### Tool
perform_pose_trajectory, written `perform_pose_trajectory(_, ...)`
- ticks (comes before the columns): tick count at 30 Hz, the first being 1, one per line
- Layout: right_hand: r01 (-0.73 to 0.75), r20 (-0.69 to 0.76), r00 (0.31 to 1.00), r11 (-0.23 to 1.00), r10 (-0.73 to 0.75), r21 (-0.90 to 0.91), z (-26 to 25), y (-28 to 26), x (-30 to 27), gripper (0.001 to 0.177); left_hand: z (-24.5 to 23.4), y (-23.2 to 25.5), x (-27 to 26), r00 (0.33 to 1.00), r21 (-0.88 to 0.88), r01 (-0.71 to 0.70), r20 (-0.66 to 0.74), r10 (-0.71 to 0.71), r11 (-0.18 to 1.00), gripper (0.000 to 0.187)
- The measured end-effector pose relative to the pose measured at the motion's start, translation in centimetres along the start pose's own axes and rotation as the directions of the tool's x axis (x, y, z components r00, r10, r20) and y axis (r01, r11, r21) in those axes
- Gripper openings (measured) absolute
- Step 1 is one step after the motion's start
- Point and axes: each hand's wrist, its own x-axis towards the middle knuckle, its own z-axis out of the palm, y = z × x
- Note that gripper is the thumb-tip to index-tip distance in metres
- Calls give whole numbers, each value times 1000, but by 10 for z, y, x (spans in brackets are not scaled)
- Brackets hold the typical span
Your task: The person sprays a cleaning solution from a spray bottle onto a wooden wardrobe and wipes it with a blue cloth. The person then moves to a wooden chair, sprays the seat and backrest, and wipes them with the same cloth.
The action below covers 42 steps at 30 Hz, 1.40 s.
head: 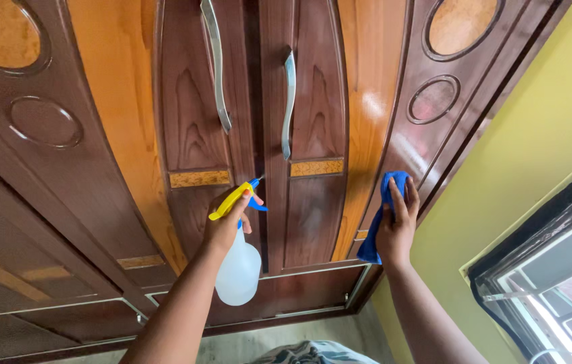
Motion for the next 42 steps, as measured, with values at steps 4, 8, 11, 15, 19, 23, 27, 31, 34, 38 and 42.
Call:
perform_pose_trajectory(4, 40, 7, 999, 999, -41, 5, 4, -19, -7, 55, -15, 8, 6, 1000, 37, -2, 20, 2, 999, 46)
perform_pose_trajectory(8, 129, 117, 984, 991, -131, 23, 20, -55, -19, 55, -39, 27, 6, 998, 11, 3, 68, -4, 1000, 49)
perform_pose_trajectory(11, 217, 218, 950, 975, -224, 58, 41, -94, -24, 53, -59, 39, 14, 997, -50, -27, 76, 31, 998, 52)
perform_pose_trajectory(15, 364, 304, 872, 923, -384, 124, 77, -149, -6, 57, -87, 54, 32, 984, -112, -45, 165, 63, 993, 55)
perform_pose_trajectory(19, 457, 184, 870, 888, -457, 45, 118, -199, 28, 55, -112, 67, 44, 993, -19, -95, 75, 96, 995, 53)
perform_pose_trajectory(23, 408, 159, 907, 908, -390, -99, 151, -225, 46, 62, -120, 67, 52, 997, 23, -60, 40, 59, 998, 53)
perform_pose_trajectory(27, 350, 160, 934, 912, -320, -216, 166, -212, 27, 68, -122, 63, 52, 998, 10, -23, 67, 22, 1000, 54)
perform_pose_trajectory(31, 360, 249, 919, 907, -305, -217, 164, -182, -6, 73, -125, 56, 55, 996, -101, -25, 88, 34, 995, 54)
perform_pose_trajectory(34, 359, 297, 909, 912, -293, -200, 156, -160, -19, 78, -125, 48, 56, 996, -133, -21, 88, 33, 991, 55)
perform_pose_trajectory(38, 287, 208, 950, 908, -231, -306, 139, -131, -15, 79, -125, 44, 58, 996, -135, -26, 84, 38, 991, 55)
perform_pose_trajectory(42, 71, 38, 997, 931, -61, -359, 111, -101, -1, 75, -124, 45, 57, 996, -144, -30, 79, 42, 989, 55)
